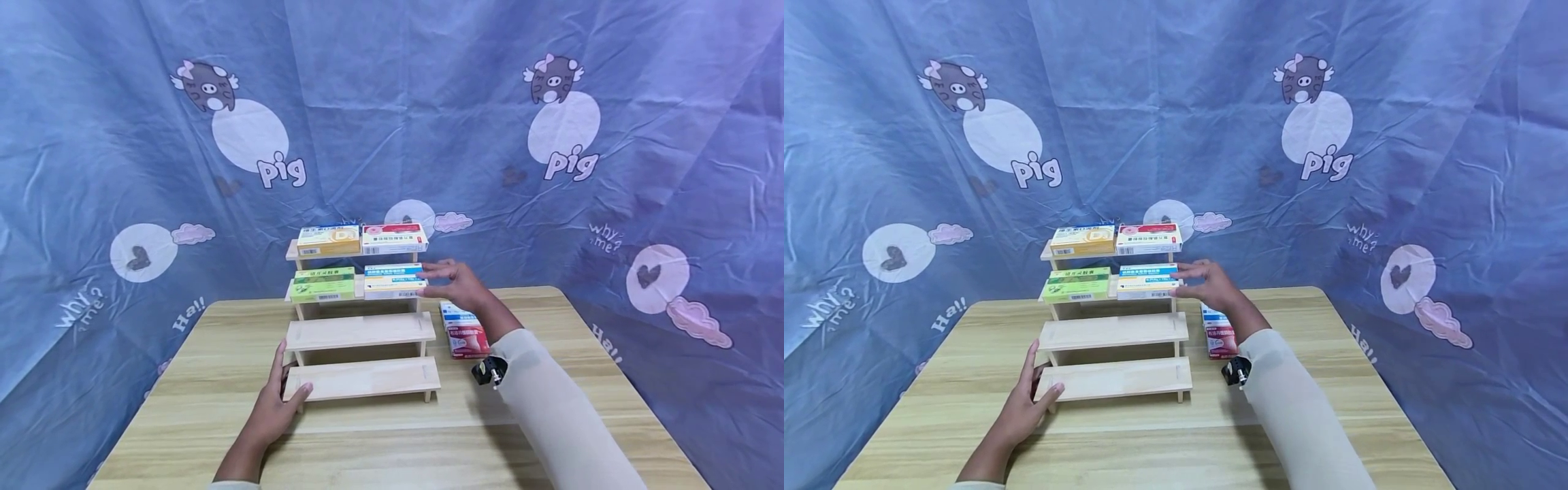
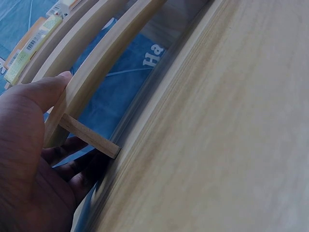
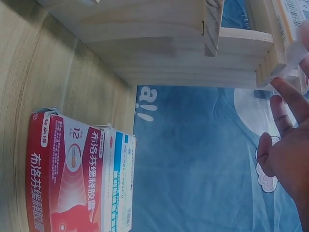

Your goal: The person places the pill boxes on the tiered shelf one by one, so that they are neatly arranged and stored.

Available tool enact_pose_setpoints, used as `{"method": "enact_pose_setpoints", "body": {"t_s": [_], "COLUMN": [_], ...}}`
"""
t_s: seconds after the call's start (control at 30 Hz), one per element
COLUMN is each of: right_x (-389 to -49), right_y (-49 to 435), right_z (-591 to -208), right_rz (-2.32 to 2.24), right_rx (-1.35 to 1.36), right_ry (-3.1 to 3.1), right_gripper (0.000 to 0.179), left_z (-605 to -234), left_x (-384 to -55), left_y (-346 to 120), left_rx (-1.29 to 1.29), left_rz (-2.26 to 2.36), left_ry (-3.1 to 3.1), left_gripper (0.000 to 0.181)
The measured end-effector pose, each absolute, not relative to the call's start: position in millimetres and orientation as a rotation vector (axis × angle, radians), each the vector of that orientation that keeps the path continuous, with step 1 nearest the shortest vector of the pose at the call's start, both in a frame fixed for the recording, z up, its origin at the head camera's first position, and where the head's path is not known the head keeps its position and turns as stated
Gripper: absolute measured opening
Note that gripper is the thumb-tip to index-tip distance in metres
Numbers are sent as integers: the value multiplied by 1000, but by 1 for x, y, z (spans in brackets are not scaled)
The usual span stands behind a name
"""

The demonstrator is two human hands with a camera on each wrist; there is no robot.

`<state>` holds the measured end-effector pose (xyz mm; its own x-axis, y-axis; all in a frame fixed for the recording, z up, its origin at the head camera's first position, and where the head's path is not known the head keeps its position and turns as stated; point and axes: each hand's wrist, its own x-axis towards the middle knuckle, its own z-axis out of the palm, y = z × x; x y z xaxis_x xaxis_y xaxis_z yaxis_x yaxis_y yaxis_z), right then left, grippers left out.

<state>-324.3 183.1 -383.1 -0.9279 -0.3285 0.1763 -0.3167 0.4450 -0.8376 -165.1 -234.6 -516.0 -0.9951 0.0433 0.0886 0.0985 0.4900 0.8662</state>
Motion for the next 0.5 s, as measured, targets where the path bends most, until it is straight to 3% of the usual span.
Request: {"method": "enact_pose_setpoints", "body": {"t_s": [0.5], "right_x": [-327], "right_y": [182], "right_z": [-385], "right_rz": [-1538], "right_rx": [-626], "right_ry": [2662], "right_gripper": [47], "left_z": [-517], "left_x": [-165], "left_y": [-235], "left_rx": [-120], "left_rz": [-1577], "left_ry": [-2665], "left_gripper": [108]}}
